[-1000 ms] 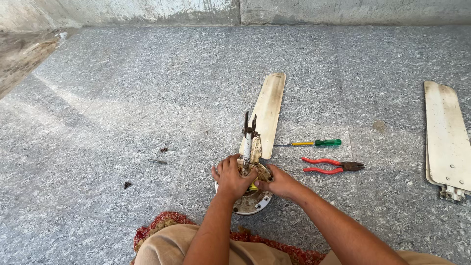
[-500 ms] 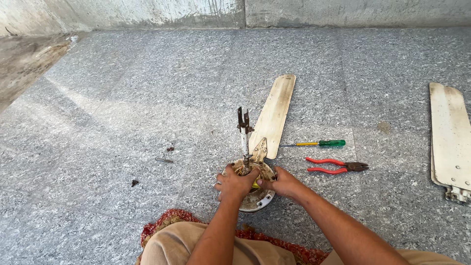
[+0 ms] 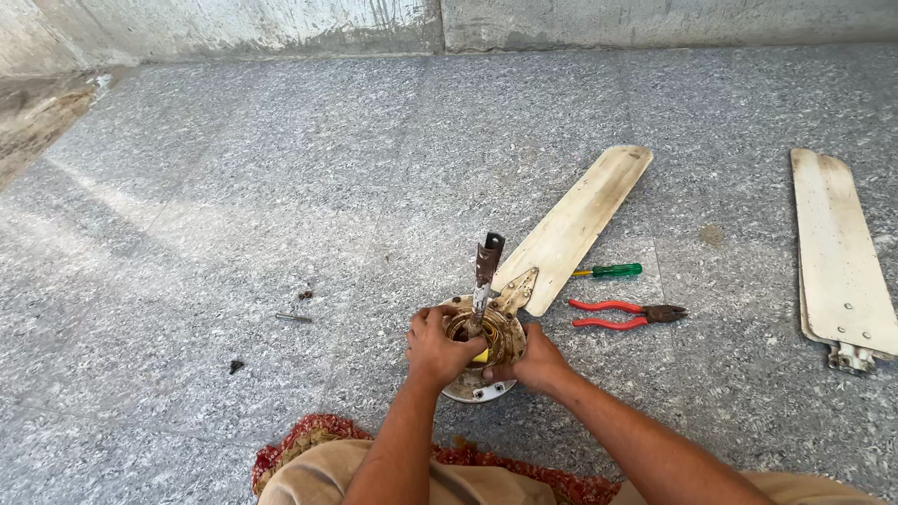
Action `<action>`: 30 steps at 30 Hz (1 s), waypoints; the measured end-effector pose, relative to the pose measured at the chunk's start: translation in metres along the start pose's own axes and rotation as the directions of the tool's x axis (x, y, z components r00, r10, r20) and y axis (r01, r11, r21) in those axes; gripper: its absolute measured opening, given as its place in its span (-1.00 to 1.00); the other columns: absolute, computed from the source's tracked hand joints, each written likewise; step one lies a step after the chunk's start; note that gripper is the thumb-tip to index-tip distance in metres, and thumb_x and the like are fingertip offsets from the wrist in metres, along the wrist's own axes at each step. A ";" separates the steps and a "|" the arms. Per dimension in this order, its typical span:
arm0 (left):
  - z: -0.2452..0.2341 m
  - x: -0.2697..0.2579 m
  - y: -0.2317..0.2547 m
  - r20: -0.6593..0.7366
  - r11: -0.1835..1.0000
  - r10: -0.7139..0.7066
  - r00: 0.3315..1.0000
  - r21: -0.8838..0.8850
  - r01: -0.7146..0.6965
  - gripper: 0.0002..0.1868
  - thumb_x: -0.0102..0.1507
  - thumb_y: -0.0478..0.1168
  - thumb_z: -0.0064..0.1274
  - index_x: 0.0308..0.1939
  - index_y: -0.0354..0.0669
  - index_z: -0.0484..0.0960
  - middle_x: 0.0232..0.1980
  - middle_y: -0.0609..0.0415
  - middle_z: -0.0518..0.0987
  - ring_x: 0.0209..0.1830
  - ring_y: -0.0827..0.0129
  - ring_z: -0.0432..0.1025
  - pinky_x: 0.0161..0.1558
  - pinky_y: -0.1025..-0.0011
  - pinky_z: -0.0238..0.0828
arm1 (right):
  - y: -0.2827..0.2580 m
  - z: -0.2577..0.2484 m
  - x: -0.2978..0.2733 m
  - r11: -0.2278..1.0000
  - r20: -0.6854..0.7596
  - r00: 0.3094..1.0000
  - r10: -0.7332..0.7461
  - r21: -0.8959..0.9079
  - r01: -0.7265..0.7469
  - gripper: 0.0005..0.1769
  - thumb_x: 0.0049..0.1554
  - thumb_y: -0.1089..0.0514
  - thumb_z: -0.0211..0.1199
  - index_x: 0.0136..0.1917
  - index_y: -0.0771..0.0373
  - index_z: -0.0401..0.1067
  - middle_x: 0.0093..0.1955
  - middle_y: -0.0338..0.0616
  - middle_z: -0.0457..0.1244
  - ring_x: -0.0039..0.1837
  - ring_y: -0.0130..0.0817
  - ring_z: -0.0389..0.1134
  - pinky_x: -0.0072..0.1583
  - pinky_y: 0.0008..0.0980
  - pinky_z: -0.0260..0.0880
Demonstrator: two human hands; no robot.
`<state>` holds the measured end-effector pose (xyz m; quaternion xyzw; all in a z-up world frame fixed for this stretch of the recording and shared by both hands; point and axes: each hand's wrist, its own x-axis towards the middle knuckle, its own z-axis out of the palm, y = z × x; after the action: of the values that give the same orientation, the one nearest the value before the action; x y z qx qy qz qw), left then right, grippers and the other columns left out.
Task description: The person reassembles an electric fan by attaching fan blades to the motor hub using a screwdriver and pliers. They tighten screws to secure each blade and handle small hardware pieces on the floor.
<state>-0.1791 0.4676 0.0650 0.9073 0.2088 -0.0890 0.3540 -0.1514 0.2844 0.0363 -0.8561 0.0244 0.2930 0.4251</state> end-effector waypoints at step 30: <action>-0.008 0.044 -0.024 0.080 0.867 0.459 0.885 0.175 -0.466 -0.10 -0.02 0.19 0.25 0.34 -0.13 0.45 0.49 -0.04 0.36 0.52 0.07 0.14 0.49 0.07 0.04 | 0.001 0.031 -0.036 0.967 0.080 0.997 0.013 0.251 -0.033 -0.07 -0.01 -0.06 0.52 0.29 0.34 -0.07 0.13 0.16 0.29 0.09 -0.17 0.51 -0.01 -0.35 0.69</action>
<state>-0.1499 0.5030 0.0432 0.9586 -0.0303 -0.0375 0.2808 -0.1967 0.2991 0.0399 -0.7828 0.0548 0.3254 0.5276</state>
